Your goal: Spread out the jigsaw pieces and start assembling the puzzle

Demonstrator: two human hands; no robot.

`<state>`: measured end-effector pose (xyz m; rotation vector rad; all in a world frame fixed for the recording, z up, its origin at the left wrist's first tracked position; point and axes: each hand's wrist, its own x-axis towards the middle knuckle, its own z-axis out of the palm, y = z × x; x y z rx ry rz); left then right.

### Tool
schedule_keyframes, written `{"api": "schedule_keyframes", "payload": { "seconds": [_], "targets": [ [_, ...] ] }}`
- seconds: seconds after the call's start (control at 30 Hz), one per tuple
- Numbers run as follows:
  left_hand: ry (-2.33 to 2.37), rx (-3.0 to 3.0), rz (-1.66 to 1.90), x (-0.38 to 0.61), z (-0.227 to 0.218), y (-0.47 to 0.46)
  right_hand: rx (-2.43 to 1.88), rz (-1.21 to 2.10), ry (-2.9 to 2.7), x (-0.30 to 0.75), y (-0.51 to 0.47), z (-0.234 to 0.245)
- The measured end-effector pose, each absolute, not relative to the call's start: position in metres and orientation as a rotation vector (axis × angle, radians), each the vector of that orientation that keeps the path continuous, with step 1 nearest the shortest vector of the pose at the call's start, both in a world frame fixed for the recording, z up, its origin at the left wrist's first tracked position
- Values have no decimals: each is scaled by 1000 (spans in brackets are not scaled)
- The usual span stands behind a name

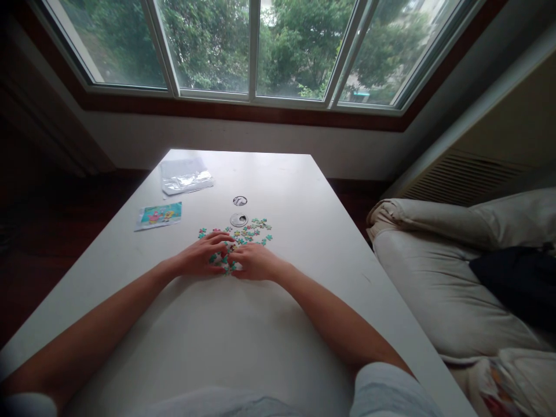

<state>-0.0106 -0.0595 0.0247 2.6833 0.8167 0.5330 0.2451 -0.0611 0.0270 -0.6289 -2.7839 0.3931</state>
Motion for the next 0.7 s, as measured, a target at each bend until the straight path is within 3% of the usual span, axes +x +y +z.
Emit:
{"api": "schedule_keyframes", "payload": {
  "seconds": [0.3, 0.7],
  "targets": [
    [808, 2688, 529, -11, 24, -58, -603, 340, -2805, 238, -64, 19],
    [792, 2686, 517, -14, 27, -56, -652, 558, -2734, 248, -57, 31]
  ]
}}
